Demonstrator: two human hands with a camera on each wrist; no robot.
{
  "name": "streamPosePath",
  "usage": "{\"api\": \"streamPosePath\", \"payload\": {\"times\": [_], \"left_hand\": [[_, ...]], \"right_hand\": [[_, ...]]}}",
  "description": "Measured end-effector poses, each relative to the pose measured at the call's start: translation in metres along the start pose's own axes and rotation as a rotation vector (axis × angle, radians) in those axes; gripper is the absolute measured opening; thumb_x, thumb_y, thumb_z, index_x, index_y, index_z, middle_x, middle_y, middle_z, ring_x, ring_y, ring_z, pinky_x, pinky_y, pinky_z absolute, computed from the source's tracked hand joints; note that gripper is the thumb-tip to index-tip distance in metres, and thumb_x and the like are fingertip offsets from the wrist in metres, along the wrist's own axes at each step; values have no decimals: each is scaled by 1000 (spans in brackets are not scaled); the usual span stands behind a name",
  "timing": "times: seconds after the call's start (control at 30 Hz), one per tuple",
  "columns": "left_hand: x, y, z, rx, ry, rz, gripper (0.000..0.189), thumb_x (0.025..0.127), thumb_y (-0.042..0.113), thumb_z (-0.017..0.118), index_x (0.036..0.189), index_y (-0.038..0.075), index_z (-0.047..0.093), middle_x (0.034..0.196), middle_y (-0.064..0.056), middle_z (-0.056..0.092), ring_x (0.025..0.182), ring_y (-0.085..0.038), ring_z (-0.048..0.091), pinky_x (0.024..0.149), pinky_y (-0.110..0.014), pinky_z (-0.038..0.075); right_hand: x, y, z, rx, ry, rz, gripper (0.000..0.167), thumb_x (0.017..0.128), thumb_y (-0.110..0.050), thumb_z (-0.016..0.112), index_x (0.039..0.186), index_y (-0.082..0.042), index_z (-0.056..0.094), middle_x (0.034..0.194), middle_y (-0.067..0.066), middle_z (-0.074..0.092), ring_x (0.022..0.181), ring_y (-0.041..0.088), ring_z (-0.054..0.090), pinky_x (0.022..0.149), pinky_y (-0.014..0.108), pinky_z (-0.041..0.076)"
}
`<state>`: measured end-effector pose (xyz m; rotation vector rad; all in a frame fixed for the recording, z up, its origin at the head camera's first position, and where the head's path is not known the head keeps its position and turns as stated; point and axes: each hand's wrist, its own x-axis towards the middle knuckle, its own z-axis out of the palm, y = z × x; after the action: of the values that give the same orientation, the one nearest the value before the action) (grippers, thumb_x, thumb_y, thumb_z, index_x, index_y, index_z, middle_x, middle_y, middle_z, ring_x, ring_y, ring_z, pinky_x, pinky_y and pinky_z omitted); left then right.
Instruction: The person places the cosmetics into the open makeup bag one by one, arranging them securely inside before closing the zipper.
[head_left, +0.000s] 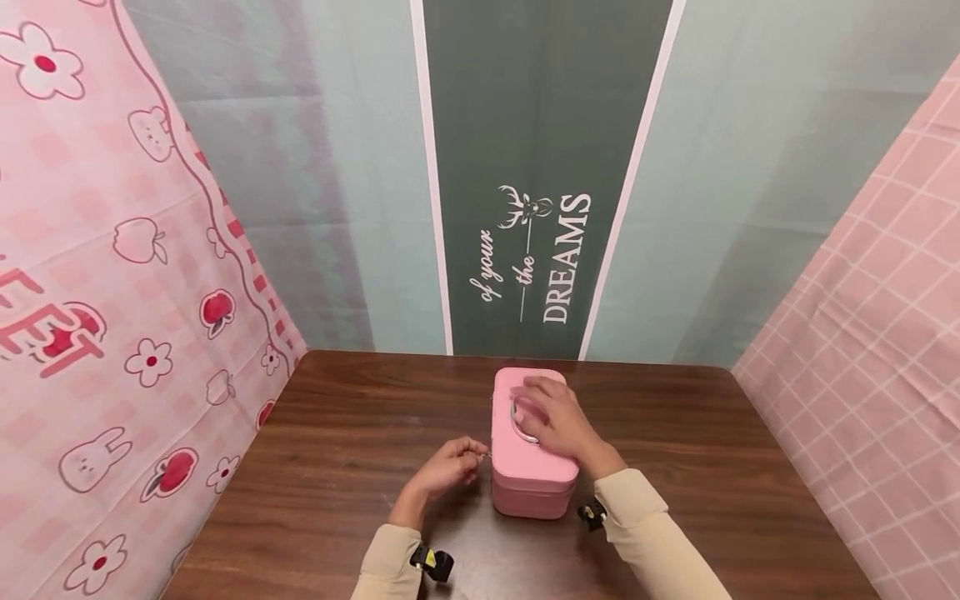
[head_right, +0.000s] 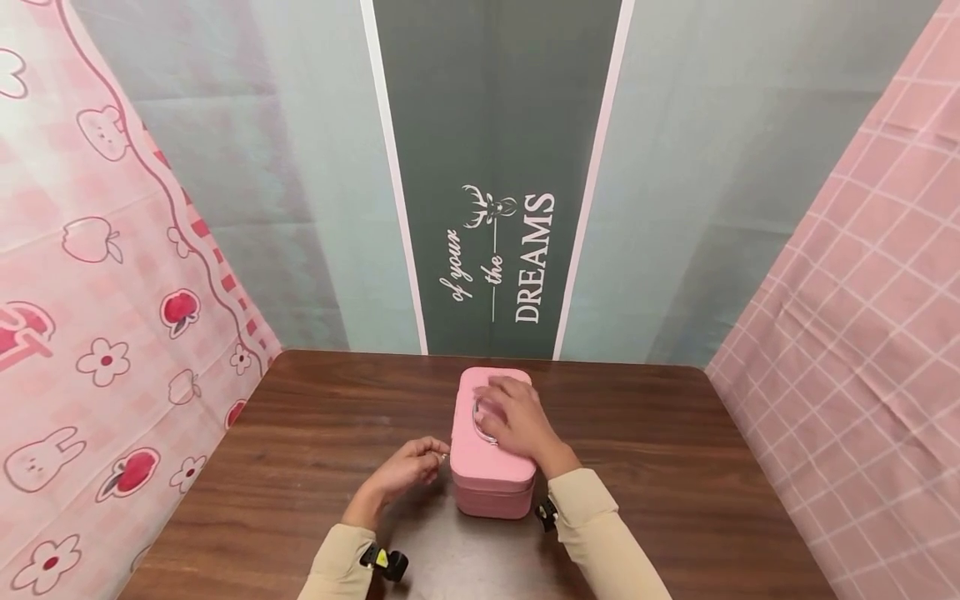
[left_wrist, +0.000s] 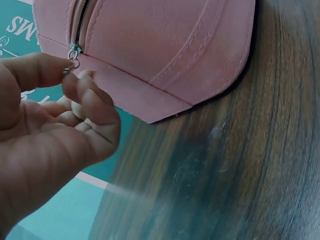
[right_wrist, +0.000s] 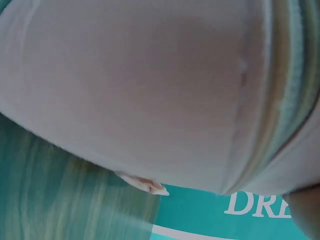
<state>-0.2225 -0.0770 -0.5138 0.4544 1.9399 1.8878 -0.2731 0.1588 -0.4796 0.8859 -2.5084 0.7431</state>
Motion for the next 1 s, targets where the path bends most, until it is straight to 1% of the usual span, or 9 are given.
{"api": "streamPosePath", "payload": {"times": [0.07, 0.13, 0.23, 0.37, 0.53, 0.63, 0.77, 0.9, 1.0], "left_hand": [[-4, 3, 1, 63, 0, 20, 19, 88, -8, 41, 99, -21, 50, 65, -3, 42, 54, -12, 38, 51, -23, 33], [-8, 5, 2, 131, 8, 29, 15, 89, -8, 42, 91, -18, 53, 62, -2, 40, 53, -12, 37, 50, -22, 32], [-10, 4, 2, 201, 40, 28, 15, 90, -6, 43, 83, -13, 53, 61, 0, 40, 53, -10, 36, 50, -22, 31], [-11, 3, 3, 274, 103, 45, 15, 91, -1, 44, 82, -8, 53, 62, 2, 41, 54, -10, 39, 51, -22, 33], [-15, 5, 3, 487, 210, 100, 18, 93, 10, 48, 78, 1, 54, 61, 4, 43, 55, -8, 41, 51, -25, 34], [-18, 6, 3, 565, 267, 109, 19, 92, 12, 50, 76, 5, 54, 60, 6, 44, 55, -8, 41, 51, -26, 34], [-21, 6, 2, 580, 292, 114, 18, 92, 10, 50, 75, 4, 53, 59, 6, 44, 55, -7, 42, 51, -25, 35], [-21, 3, 2, 572, 301, 107, 17, 93, 9, 48, 77, 4, 53, 60, 5, 43, 56, -8, 41, 52, -26, 35], [-20, 0, 5, 551, 330, 101, 18, 94, 9, 46, 76, 7, 51, 60, 5, 43, 54, -8, 41, 50, -26, 35]], "right_hand": [[-2, -2, 1, 19, -14, -21, 40, 79, -29, 66, 116, -14, 65, 125, 13, 53, 119, 31, 44, 96, 57, 24], [-3, -5, 2, 14, -10, 4, 41, 77, -33, 67, 114, -15, 66, 123, 12, 55, 117, 30, 46, 96, 56, 25], [-3, -11, 5, -11, 17, 94, 47, 72, -40, 69, 112, -16, 66, 120, 12, 55, 114, 31, 46, 96, 53, 25], [-1, -20, 10, -65, 48, 209, 55, 67, -49, 71, 111, -17, 64, 116, 10, 54, 110, 32, 45, 97, 50, 24], [2, -34, 18, -125, 133, 335, 49, 69, -46, 68, 107, -16, 64, 109, 12, 53, 106, 31, 44, 96, 48, 23], [3, -42, 21, -141, 186, 415, 49, 71, -45, 66, 108, -14, 64, 109, 14, 52, 105, 33, 43, 94, 50, 22], [4, -49, 25, -160, 209, 492, 50, 72, -46, 64, 111, -15, 63, 111, 16, 50, 106, 34, 40, 94, 51, 20], [3, -51, 26, -179, 211, 513, 50, 72, -45, 64, 112, -14, 63, 111, 17, 50, 106, 34, 39, 94, 50, 20], [3, -51, 27, -189, 215, 512, 51, 73, -45, 63, 113, -14, 63, 111, 17, 50, 106, 34, 40, 94, 50, 21]]}}
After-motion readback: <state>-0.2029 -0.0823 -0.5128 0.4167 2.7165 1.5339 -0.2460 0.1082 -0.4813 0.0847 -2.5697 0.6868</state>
